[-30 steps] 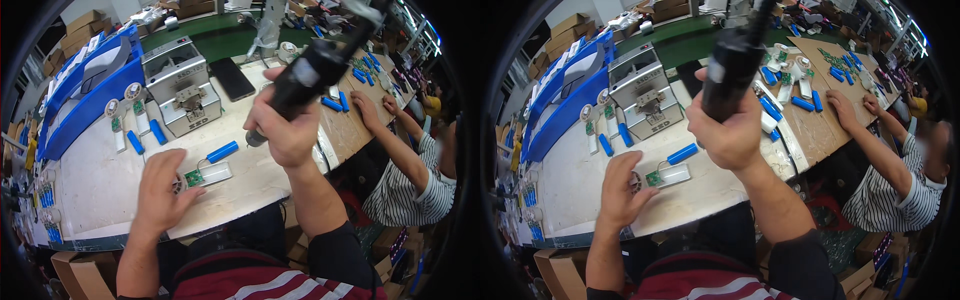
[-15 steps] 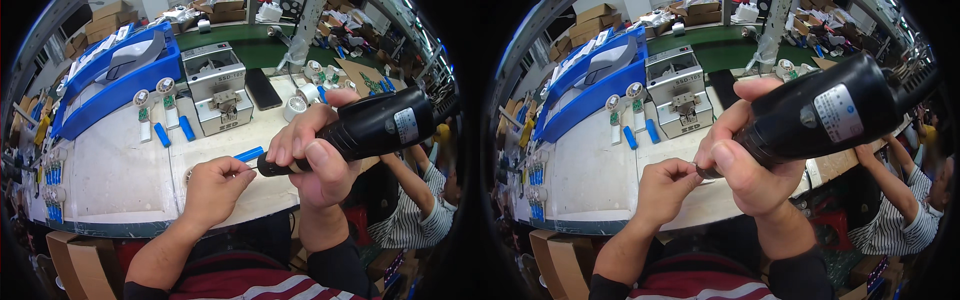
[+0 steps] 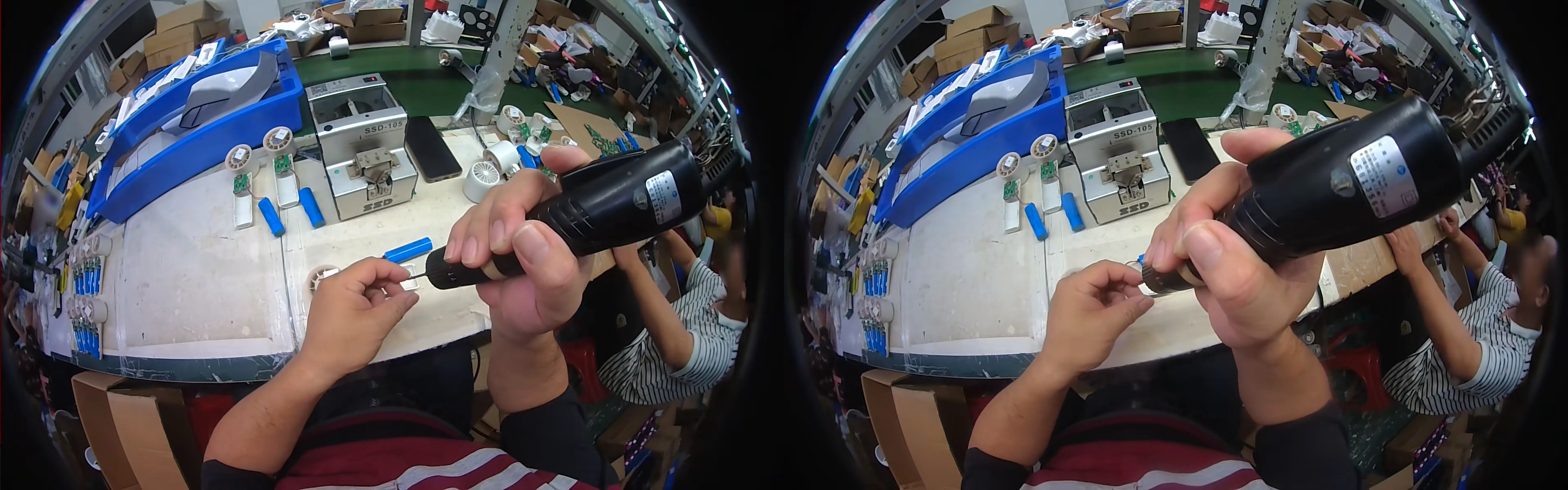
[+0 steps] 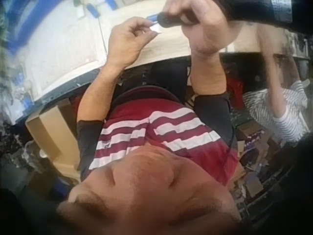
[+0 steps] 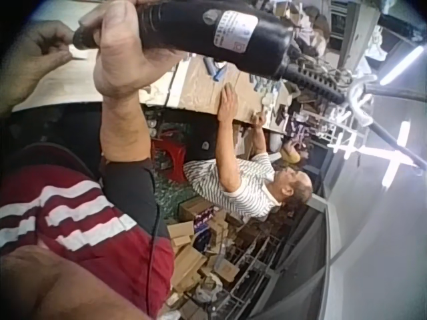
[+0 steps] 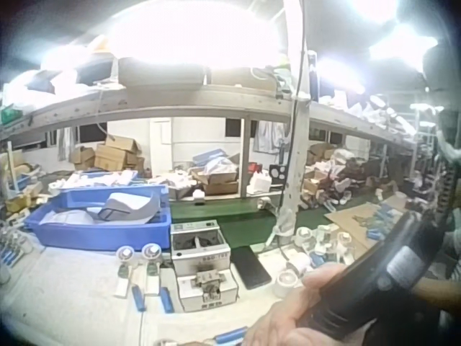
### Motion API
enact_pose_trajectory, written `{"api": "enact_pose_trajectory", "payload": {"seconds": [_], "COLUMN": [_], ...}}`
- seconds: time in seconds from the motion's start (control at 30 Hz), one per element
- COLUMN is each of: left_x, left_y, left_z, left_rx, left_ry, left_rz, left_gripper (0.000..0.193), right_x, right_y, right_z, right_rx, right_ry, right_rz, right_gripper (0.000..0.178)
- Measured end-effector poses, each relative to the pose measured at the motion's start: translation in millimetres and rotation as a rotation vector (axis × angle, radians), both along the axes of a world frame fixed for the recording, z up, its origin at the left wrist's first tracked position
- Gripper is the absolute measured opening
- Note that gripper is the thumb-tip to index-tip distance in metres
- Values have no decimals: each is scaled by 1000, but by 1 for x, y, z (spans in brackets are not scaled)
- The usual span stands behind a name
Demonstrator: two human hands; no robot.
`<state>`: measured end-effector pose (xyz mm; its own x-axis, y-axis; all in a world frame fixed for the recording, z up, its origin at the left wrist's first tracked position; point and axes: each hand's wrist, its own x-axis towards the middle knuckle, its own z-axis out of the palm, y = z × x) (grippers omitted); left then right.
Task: Assemble electronic components onto a plastic base and secure them using an electric screwdriver.
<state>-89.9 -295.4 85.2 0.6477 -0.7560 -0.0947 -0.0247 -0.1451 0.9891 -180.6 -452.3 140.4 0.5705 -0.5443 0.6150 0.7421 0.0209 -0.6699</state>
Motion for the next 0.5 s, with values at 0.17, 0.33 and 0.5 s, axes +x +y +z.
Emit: {"api": "enact_pose_trajectory", "payload": {"seconds": [0.17,0.33,0.5], "left_x": [-8,-12,-13], "left_y": [-3,-1,0], "left_z": [-12,-9,-13], "left_rx": [-168,-170,-171], "left_ry": [180,190,142], "left_rz": [50,40,24], "left_gripper": [9,9,7], "right_x": [-2,-6,-9], "right_y": [4,7,6], "right_z": [-1,-5,-4], "right_rx": [2,34,34], "right_ry": [-16,-45,-56], "right_rz": [10,36,64], "right_gripper": [64,65,65]}}
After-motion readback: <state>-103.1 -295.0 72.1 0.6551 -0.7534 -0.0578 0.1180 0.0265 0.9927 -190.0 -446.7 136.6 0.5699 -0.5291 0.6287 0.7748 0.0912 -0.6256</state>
